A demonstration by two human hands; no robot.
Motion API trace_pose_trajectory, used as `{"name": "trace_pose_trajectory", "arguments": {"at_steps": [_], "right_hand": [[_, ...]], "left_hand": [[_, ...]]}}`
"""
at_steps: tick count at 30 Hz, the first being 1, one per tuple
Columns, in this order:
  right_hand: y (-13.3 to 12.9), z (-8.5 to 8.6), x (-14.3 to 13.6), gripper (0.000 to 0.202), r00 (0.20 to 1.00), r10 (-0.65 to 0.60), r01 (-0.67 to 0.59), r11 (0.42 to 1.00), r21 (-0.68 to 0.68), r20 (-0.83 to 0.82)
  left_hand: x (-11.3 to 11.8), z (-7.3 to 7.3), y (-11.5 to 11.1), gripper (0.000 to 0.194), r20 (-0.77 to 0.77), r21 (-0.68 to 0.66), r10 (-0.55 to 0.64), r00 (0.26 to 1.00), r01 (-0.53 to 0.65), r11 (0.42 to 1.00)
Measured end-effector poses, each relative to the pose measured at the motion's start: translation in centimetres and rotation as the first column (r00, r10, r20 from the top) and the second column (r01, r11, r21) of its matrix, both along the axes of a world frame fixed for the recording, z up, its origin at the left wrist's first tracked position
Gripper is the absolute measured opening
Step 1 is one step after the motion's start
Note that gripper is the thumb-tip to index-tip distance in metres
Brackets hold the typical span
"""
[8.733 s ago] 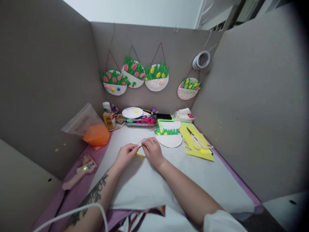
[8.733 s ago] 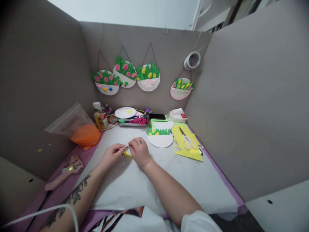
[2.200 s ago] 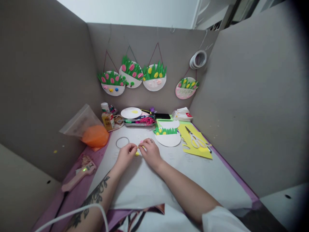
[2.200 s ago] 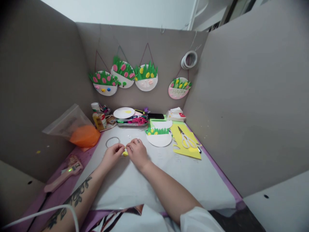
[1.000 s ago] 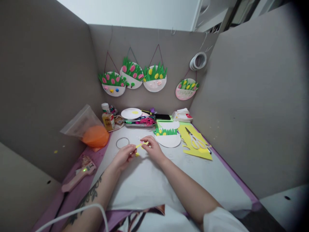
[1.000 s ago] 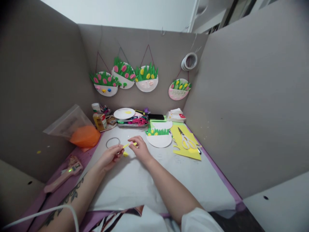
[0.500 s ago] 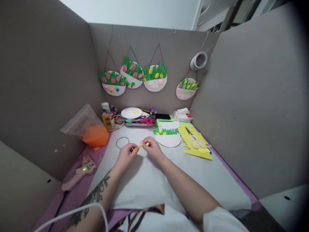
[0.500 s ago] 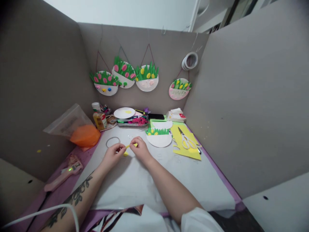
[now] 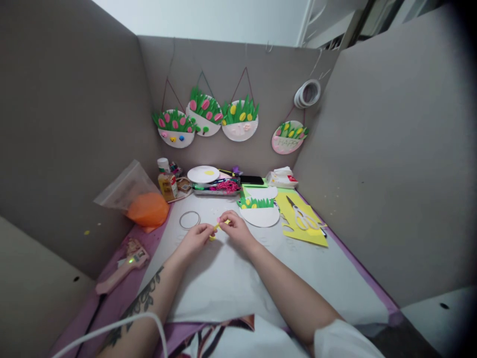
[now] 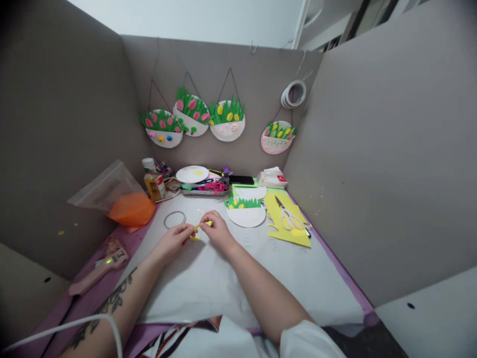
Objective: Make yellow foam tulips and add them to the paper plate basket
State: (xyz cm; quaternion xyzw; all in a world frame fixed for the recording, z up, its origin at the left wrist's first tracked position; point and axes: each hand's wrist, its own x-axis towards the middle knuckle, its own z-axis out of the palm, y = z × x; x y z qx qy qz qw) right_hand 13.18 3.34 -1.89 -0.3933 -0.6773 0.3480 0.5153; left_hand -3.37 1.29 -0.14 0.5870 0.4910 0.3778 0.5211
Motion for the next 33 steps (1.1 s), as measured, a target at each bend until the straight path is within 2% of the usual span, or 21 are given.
{"name": "trace_pose_trajectory", "arguments": {"at_steps": [5,10,15,20,26,33], "right_hand": [[-0.01,0.08,0.02,0.006,1.0,0.027,-0.027,1.0,0.001,-0.007],[-0.28,0.44,-0.03,0.011,1.0,0.025,-0.025,1.0,-0.019,0.008],[-0.38,0.35,-0.19,0.029,0.999,-0.033,0.031,0.999,-0.044,-0.028],[-0.59,0.39,-0.46,0.015,0.999,-0.005,0.0,0.989,-0.148,-0.035],[-0.48,0.27,-0.56,0.013,0.99,0.03,-0.062,0.972,-0.228,-0.139],[-0.3,0.73,0.02,0.013,0.991,0.018,-0.056,0.958,-0.283,-0.134]], "left_hand": [[-0.03,0.1,-0.18,0.027,0.123,-0.111,-0.036,0.992,0.05,0.993],[-0.02,-0.11,-0.16,0.023,0.152,-0.077,-0.024,0.988,0.036,0.996],[0.06,-0.19,-0.08,0.023,0.089,-0.032,0.029,0.996,-0.026,0.999],[0.16,0.28,-0.1,0.022,-0.042,0.126,0.089,0.995,-0.083,0.989],[0.33,0.5,-0.34,0.02,-0.115,0.176,0.057,0.992,-0.036,0.984],[0.12,0.22,-0.45,0.017,-0.16,0.22,-0.002,0.987,0.038,0.975]]}}
